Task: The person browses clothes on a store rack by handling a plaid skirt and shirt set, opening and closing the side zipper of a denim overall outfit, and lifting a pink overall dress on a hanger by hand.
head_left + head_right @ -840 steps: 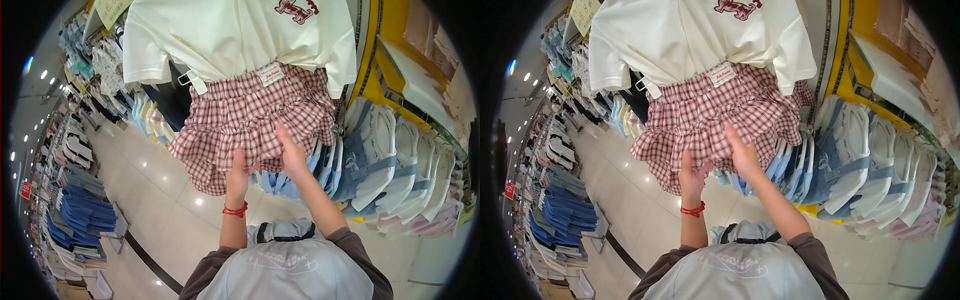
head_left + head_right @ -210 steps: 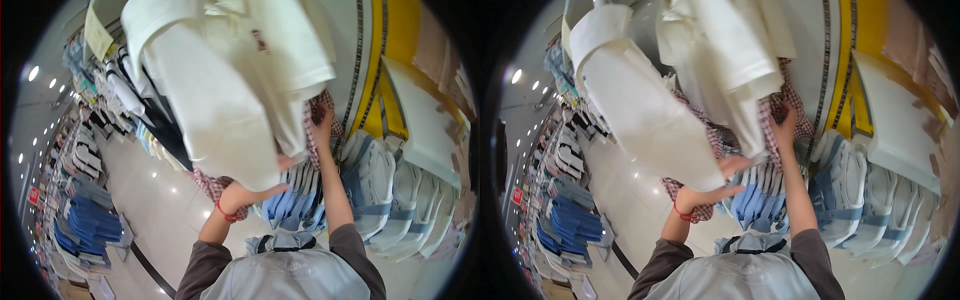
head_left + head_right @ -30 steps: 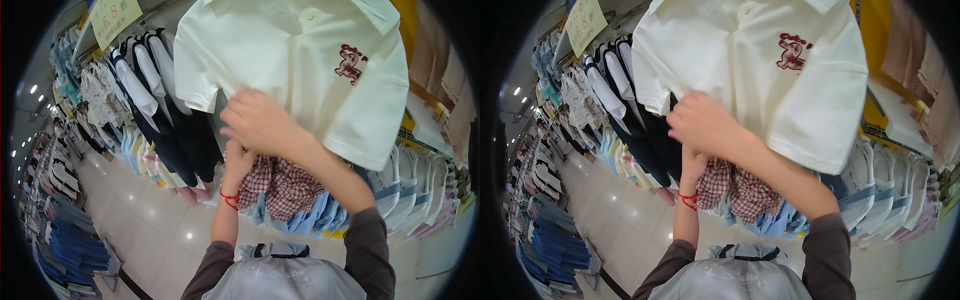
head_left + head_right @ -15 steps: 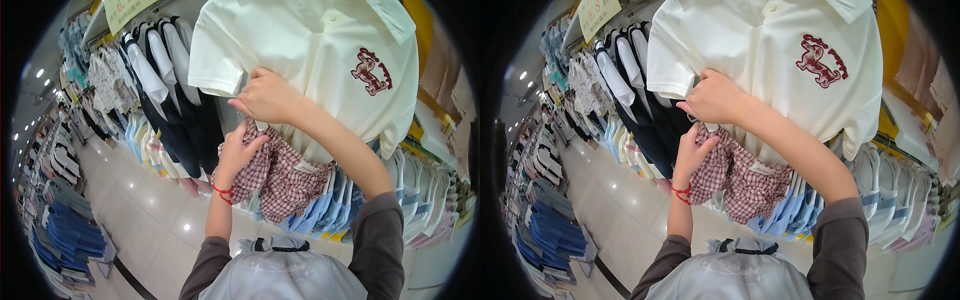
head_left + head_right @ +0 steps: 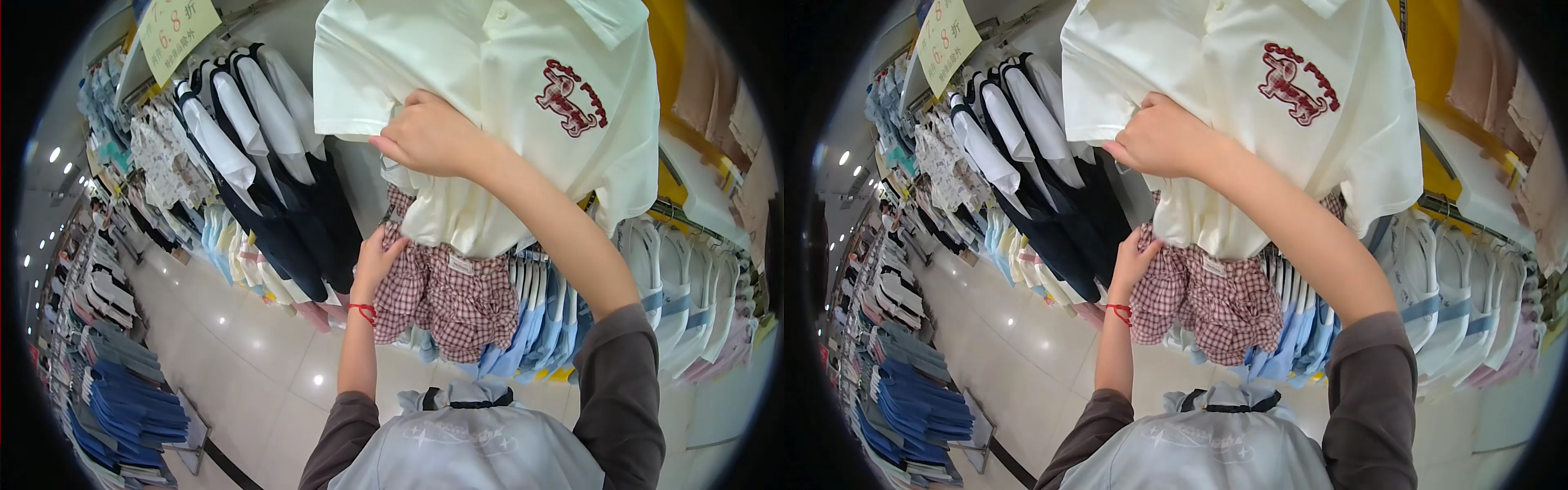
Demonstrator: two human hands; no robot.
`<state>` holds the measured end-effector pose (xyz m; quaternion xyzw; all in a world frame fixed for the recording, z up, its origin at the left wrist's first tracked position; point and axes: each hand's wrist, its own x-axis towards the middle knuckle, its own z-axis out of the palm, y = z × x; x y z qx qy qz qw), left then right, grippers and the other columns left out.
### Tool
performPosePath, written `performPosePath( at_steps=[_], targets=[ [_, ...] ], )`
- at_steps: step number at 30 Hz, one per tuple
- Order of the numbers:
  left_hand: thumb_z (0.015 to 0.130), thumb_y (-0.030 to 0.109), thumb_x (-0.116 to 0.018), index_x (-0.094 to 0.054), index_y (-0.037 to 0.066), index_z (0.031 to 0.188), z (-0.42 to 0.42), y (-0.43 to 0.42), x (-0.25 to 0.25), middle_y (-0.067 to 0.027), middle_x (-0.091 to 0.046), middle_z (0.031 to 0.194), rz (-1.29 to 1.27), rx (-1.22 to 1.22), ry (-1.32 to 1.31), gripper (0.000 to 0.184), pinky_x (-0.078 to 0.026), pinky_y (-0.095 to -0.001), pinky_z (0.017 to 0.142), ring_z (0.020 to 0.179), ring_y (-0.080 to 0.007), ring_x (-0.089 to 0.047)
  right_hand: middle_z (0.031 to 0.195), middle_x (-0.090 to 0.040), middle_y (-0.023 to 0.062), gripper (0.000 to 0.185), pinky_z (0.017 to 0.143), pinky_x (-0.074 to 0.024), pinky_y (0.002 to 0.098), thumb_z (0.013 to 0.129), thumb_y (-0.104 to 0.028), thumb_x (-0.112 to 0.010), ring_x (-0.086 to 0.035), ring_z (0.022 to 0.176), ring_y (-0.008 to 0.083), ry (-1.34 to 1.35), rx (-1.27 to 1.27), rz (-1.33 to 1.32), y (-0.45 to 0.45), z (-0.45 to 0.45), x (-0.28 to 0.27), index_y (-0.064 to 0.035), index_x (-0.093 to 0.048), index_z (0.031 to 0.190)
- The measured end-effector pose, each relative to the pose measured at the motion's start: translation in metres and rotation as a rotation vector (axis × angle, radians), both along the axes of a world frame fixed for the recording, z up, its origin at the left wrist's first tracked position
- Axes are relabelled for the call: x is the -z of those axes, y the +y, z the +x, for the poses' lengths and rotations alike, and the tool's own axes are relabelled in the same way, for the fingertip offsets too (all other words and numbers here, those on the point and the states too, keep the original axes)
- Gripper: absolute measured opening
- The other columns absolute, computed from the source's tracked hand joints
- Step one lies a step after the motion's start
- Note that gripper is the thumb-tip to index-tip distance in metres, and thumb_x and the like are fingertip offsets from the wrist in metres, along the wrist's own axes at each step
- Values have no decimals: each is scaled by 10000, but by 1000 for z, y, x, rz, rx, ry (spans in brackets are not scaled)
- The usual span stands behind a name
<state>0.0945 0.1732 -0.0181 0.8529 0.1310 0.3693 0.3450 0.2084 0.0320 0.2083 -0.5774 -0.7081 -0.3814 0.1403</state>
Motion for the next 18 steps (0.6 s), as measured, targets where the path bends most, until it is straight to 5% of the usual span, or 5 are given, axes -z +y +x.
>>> performPosePath(
  at_steps=[1,5,9,15,18],
  targets=[
    [759,246,-663,-502,-44,825,1,3,16,-244,-569,720,-20,22,-47,338,-432,-394,588,678,-400,-558,577,-583,73,405,788,-400,339,903,-260,-414,-541,595,250,11,-7,1,0,1,0,-61,-596,601],
    [775,228,-643,-550,-33,924,-15,-1,37,-224,-618,832,-111,-56,125,315,-456,-361,675,784,-345,-611,608,-588,76,370,812,-397,354,903,-257,-424,-550,650,261,81,-62,-4,-1,2,1,-54,-597,647],
    [803,158,-616,-552,-40,895,-26,-5,43,-80,-613,768,-305,-22,89,227,-436,-274,666,696,-114,-529,732,-605,111,301,853,-391,375,901,-229,-425,-549,766,290,229,-137,-78,-6,3,0,-29,-598,758],
    [786,236,-644,-545,-38,891,-36,19,98,-145,-631,807,-391,-84,-22,310,-450,-300,668,728,-164,-583,968,-582,128,168,889,-388,352,837,-124,-502,-538,949,287,552,-335,50,-52,-12,8,-12,-573,941],
    [797,243,-623,-560,-44,969,-54,4,112,-162,-633,888,-518,-104,166,341,-449,-301,737,814,-194,-590,981,-561,128,194,843,-420,363,805,-111,-564,-539,958,283,548,-271,131,-91,-10,32,-10,-554,970]
  ],
)
